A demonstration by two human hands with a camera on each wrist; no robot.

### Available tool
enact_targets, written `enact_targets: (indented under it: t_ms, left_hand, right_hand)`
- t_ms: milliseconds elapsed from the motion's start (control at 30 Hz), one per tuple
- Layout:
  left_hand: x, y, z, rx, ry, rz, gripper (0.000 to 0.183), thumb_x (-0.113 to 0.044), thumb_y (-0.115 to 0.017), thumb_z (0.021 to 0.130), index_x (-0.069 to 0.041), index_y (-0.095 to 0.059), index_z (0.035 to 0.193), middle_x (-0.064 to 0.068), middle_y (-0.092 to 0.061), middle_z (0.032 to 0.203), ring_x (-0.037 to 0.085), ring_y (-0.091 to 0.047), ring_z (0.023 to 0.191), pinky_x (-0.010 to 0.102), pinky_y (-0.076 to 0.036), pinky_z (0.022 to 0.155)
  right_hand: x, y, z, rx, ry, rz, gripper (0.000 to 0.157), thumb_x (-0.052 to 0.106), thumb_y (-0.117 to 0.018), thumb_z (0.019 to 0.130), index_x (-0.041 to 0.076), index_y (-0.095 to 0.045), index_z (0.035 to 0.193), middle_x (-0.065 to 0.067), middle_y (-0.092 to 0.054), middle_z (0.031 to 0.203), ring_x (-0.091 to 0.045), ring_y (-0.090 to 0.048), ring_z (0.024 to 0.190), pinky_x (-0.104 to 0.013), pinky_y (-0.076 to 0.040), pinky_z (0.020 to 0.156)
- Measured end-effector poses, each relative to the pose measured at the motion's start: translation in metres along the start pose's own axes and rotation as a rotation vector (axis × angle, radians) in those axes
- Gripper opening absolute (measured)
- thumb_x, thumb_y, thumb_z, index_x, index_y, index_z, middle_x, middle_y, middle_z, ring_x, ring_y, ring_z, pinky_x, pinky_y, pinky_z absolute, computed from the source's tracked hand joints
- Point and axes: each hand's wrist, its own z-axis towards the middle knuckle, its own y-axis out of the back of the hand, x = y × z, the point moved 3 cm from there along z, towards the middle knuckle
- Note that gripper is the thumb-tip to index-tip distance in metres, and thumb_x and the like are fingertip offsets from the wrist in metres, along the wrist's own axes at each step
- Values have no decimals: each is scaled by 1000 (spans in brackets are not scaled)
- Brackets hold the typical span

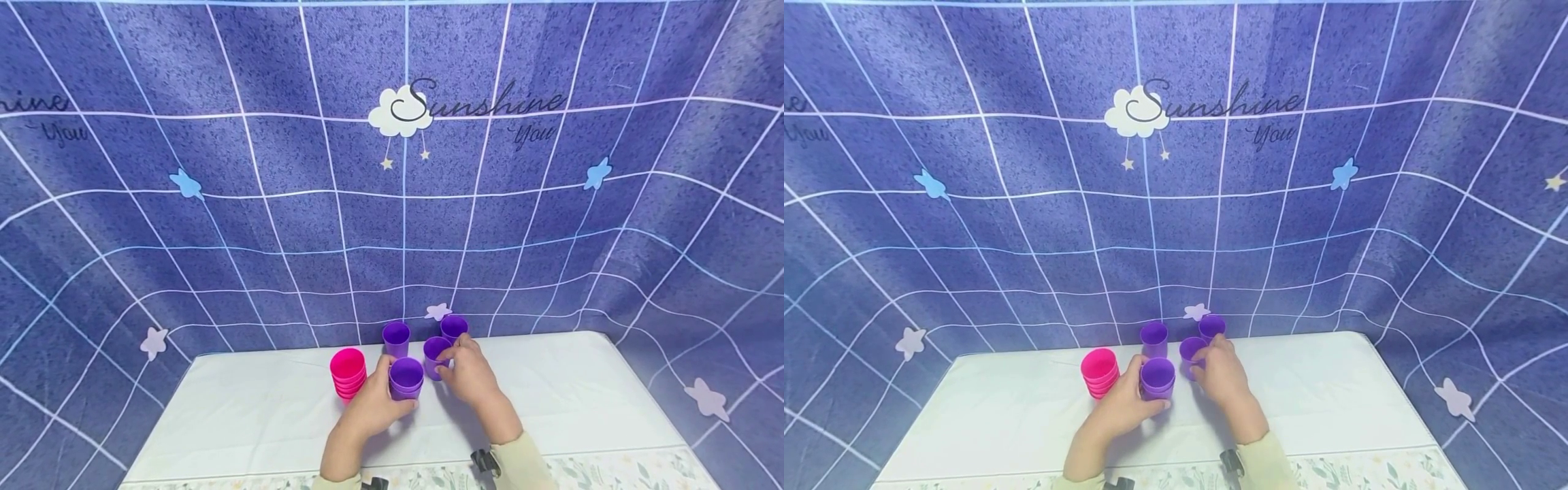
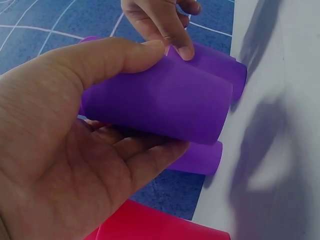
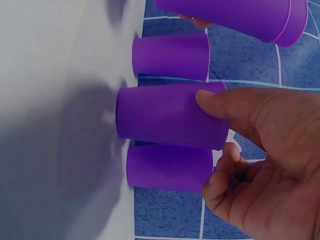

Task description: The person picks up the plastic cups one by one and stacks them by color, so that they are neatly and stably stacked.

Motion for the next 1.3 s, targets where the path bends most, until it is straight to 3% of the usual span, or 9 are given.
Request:
enact_targets:
  t_ms: [267,467,567,700,867,1067,1200,1300]
  left_hand:
    - [2,-2,1,-7,5,24,70,-22,-90,78,-11,-48,133,9,-73,117,25,-70,113,49,-54,101]
    - [3,-3,1,-2,5,12,69,-21,-88,79,-10,-48,134,9,-73,119,27,-70,116,51,-54,102]
    - [4,-3,0,0,8,13,70,-22,-88,80,-10,-48,136,9,-73,120,28,-70,117,52,-54,102]
    - [6,-5,0,3,11,14,71,-23,-89,81,-10,-48,137,9,-73,120,27,-70,117,52,-54,100]
    - [7,-5,1,4,5,14,71,-24,-89,81,-11,-48,137,9,-73,121,27,-70,116,52,-55,100]
    - [8,-6,2,5,10,3,71,-26,-87,83,-11,-47,139,11,-73,124,30,-70,120,56,-54,103]
    - [8,-8,4,13,13,-19,72,-27,-86,84,-11,-46,143,13,-72,128,33,-68,124,58,-52,107]
    - [7,-9,5,19,14,-32,73,-28,-86,85,-13,-46,145,13,-71,130,33,-68,126,58,-52,108]
  right_hand:
    - [0,10,1,36,-41,140,8,9,-85,83,9,-84,91,-8,-58,94,-25,-62,89,-44,-55,89]
    - [-5,15,2,32,-58,191,11,13,-86,85,10,-85,95,-8,-64,95,-17,-59,81,-34,-53,77]
    - [-7,17,4,30,-68,255,10,15,-85,86,10,-84,96,-8,-69,100,-16,-63,89,-33,-55,81]
    - [-10,19,5,-1,-83,372,6,14,-84,88,10,-83,93,-15,-74,119,-23,-70,102,-34,-58,87]
    - [-11,23,8,-51,-106,469,6,15,-82,91,10,-81,92,-20,-71,131,-30,-71,107,-27,-56,80]
    - [-9,28,11,-118,-144,616,13,14,-80,93,3,-74,89,-21,-67,133,-34,-67,117,-22,-58,78]
    - [-9,30,12,-175,-156,709,15,8,-80,92,-1,-69,89,-21,-64,132,-27,-68,112,-19,-60,82]
    - [-8,32,12,-202,-184,777,18,5,-81,90,-3,-66,98,-20,-62,130,-23,-68,106,-19,-60,81]
